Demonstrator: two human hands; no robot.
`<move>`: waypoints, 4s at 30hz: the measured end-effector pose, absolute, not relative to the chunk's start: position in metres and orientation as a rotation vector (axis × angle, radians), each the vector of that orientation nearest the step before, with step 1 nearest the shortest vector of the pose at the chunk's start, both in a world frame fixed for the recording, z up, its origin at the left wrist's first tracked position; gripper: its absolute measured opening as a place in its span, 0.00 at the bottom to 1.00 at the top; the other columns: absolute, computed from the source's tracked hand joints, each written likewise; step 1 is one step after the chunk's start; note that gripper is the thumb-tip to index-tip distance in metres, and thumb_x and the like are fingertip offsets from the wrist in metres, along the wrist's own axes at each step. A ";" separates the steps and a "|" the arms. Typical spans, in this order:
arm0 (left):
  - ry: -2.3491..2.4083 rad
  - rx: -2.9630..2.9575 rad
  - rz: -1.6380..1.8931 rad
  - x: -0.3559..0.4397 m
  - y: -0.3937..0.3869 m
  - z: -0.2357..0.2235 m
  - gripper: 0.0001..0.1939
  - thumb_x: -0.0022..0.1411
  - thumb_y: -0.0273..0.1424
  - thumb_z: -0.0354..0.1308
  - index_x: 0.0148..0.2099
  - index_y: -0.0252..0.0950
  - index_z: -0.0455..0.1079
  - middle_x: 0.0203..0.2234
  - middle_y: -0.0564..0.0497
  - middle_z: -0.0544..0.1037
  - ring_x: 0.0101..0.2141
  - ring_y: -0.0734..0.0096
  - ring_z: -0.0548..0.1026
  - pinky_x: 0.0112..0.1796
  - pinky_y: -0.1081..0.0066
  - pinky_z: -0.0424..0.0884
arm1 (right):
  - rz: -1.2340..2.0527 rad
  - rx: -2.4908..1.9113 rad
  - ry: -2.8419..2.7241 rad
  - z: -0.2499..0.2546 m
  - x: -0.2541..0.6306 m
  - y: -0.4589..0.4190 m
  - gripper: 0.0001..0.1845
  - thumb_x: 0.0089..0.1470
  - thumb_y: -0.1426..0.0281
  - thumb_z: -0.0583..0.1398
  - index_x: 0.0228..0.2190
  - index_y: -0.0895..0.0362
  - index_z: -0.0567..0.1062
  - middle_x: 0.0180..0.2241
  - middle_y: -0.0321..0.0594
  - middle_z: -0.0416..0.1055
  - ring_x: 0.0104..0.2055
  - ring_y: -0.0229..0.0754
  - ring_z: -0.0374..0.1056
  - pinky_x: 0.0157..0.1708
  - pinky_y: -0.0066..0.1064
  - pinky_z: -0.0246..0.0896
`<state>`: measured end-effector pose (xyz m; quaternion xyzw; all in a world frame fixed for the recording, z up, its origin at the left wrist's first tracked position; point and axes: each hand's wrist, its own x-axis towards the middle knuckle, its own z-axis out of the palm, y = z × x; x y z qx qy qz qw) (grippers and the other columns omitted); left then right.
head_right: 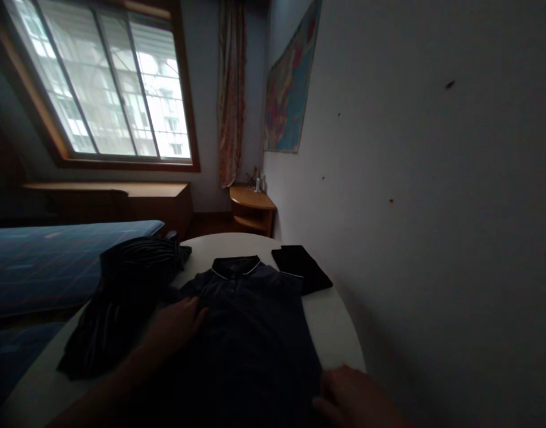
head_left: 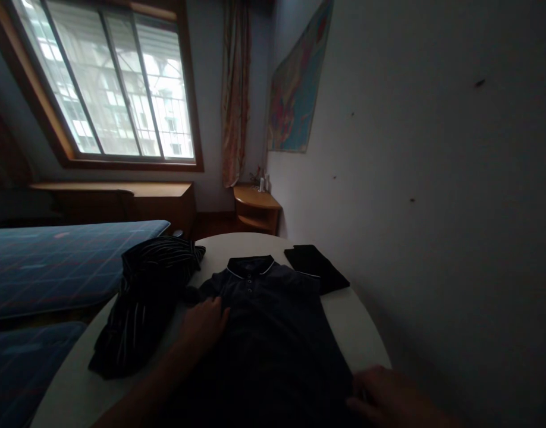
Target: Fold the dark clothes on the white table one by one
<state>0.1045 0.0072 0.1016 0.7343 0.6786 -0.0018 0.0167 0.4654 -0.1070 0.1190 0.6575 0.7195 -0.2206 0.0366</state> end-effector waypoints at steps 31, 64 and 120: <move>2.399 2.266 0.282 0.112 0.147 0.048 0.25 0.71 0.36 0.43 0.65 0.34 0.63 0.61 0.32 0.66 0.59 0.43 0.65 0.54 0.50 0.59 | -0.349 2.070 2.614 0.045 0.354 0.065 0.33 0.63 0.46 0.48 0.65 0.42 0.58 0.70 0.37 0.46 0.71 0.53 0.38 0.66 0.51 0.29; 2.139 2.346 0.301 0.125 0.038 0.036 0.31 0.65 0.47 0.49 0.63 0.35 0.65 0.64 0.37 0.63 0.63 0.37 0.58 0.60 0.42 0.50 | -0.345 2.069 2.539 0.053 0.349 -0.004 0.36 0.61 0.48 0.50 0.67 0.46 0.54 0.71 0.35 0.43 0.72 0.55 0.35 0.67 0.57 0.24; 1.736 2.353 0.578 0.159 0.170 0.065 0.23 0.69 0.32 0.49 0.64 0.40 0.64 0.55 0.45 0.75 0.54 0.56 0.72 0.54 0.59 0.65 | 0.186 2.771 2.332 0.038 0.432 0.095 0.21 0.65 0.61 0.52 0.55 0.48 0.73 0.64 0.44 0.60 0.65 0.52 0.52 0.59 0.49 0.50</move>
